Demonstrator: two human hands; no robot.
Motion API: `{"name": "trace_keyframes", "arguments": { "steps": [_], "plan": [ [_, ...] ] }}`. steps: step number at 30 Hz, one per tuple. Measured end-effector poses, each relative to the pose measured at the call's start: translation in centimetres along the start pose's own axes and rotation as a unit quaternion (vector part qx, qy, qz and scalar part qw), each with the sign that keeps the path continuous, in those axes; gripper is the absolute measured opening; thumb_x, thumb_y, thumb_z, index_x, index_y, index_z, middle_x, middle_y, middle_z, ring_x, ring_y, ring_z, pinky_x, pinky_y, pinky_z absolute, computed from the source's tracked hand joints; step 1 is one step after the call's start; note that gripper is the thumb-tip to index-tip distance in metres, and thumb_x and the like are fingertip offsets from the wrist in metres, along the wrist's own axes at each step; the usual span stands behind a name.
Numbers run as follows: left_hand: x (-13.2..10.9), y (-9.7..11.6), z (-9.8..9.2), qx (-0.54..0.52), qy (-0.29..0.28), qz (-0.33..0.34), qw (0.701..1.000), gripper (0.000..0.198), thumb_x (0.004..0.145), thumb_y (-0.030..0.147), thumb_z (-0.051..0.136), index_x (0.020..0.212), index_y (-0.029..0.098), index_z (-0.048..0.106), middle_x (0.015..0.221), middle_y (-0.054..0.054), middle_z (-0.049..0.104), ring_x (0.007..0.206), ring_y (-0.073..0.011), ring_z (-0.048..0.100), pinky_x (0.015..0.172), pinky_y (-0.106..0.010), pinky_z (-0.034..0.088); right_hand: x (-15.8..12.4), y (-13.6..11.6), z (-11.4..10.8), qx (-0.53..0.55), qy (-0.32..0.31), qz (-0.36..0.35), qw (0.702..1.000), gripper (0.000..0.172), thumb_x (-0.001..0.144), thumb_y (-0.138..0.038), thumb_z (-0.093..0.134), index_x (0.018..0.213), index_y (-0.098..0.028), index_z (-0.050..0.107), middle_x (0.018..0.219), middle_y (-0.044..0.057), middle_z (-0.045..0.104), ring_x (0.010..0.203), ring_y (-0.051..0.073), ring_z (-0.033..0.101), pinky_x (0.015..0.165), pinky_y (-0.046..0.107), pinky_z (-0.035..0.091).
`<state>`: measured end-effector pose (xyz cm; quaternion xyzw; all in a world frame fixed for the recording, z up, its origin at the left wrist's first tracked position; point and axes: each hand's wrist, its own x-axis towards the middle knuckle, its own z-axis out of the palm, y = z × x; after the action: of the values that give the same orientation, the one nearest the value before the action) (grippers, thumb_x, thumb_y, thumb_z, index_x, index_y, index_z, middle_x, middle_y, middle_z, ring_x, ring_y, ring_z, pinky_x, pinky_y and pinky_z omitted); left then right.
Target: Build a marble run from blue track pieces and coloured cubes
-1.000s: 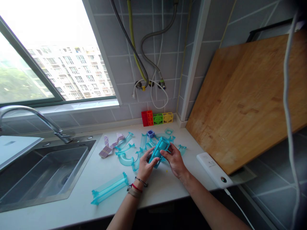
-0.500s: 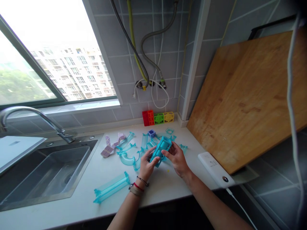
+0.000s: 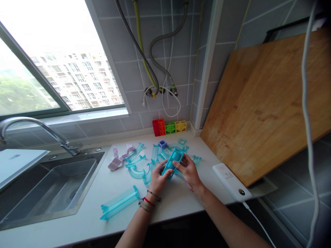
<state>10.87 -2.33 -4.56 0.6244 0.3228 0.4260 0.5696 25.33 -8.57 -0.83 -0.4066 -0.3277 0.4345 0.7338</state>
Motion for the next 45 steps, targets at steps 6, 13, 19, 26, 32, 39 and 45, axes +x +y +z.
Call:
{"name": "trace_keyframes", "arguments": {
  "steps": [6, 13, 19, 26, 32, 39, 45],
  "plan": [
    [-0.1, -0.3, -0.2, -0.013, -0.019, 0.000, 1.000, 0.064, 0.079, 0.046, 0.079, 0.132, 0.015, 0.061, 0.114, -0.013, 0.076, 0.101, -0.0298, 0.072, 0.085, -0.038, 0.057, -0.1, 0.0, -0.4, 0.001, -0.013, -0.002, 1.000, 0.046, 0.072, -0.037, 0.087, 0.111, -0.022, 0.066, 0.105, 0.005, 0.075, 0.093, 0.022, 0.071, 0.083, 0.032, 0.056],
    [-0.1, 0.2, -0.3, -0.019, -0.040, -0.012, 0.999, 0.059, 0.078, 0.048, 0.079, 0.125, 0.016, 0.063, 0.108, -0.011, 0.076, 0.096, -0.0268, 0.070, 0.081, -0.034, 0.056, -0.6, 0.1, -1.0, -0.004, -0.033, -0.005, 0.999, 0.039, 0.075, -0.039, 0.085, 0.104, -0.020, 0.067, 0.101, 0.005, 0.076, 0.092, 0.022, 0.070, 0.086, 0.036, 0.055],
    [-0.4, 0.6, 0.0, 0.014, -0.042, 0.007, 0.999, 0.050, 0.082, 0.049, 0.075, 0.119, 0.018, 0.062, 0.108, -0.010, 0.072, 0.097, -0.0254, 0.068, 0.084, -0.035, 0.055, -1.6, 0.6, -1.5, -0.029, -0.031, 0.024, 0.999, 0.043, 0.078, -0.045, 0.082, 0.112, -0.021, 0.069, 0.109, 0.006, 0.074, 0.098, 0.024, 0.070, 0.090, 0.039, 0.055],
    [-0.5, 0.7, -0.7, -0.073, 0.084, -0.024, 0.994, 0.043, 0.088, 0.057, 0.063, 0.114, 0.024, 0.056, 0.095, -0.003, 0.065, 0.077, -0.0195, 0.066, 0.065, -0.031, 0.055, -4.7, 2.7, -4.7, -0.137, -0.073, 0.047, 0.987, 0.044, 0.086, -0.049, 0.074, 0.119, -0.021, 0.068, 0.101, 0.007, 0.074, 0.086, 0.022, 0.070, 0.081, 0.038, 0.056],
    [3.1, 4.6, -4.9, 0.037, 0.116, -0.007, 0.993, 0.045, 0.085, 0.050, 0.072, 0.115, 0.021, 0.055, 0.101, -0.006, 0.070, 0.091, -0.0194, 0.068, 0.074, -0.027, 0.054, -4.9, 2.9, -4.5, -0.202, -0.113, 0.050, 0.972, 0.034, 0.091, -0.049, 0.066, 0.106, -0.019, 0.073, 0.086, 0.005, 0.072, 0.079, 0.022, 0.066, 0.078, 0.038, 0.054],
    [15.1, 6.3, -10.3, 0.016, 0.202, -0.105, 0.974, 0.037, 0.082, 0.017, 0.077, 0.115, 0.014, 0.059, 0.092, -0.008, 0.071, 0.077, -0.0167, 0.069, 0.068, -0.027, 0.056, -5.6, 1.7, -3.8, -0.275, -0.141, 0.034, 0.950, 0.029, 0.092, -0.046, 0.061, 0.100, -0.021, 0.075, 0.089, 0.006, 0.074, 0.083, 0.025, 0.068, 0.079, 0.035, 0.053],
    [22.3, 3.9, -11.7, 0.014, 0.224, -0.140, 0.964, 0.031, 0.089, 0.015, 0.070, 0.118, 0.013, 0.060, 0.089, -0.003, 0.069, 0.071, -0.0138, 0.067, 0.067, -0.028, 0.057, -5.5, 1.2, -3.8, -0.279, -0.146, 0.045, 0.948, 0.029, 0.092, -0.045, 0.060, 0.099, -0.021, 0.074, 0.089, 0.005, 0.075, 0.084, 0.023, 0.069, 0.079, 0.031, 0.053]
  ]
}}
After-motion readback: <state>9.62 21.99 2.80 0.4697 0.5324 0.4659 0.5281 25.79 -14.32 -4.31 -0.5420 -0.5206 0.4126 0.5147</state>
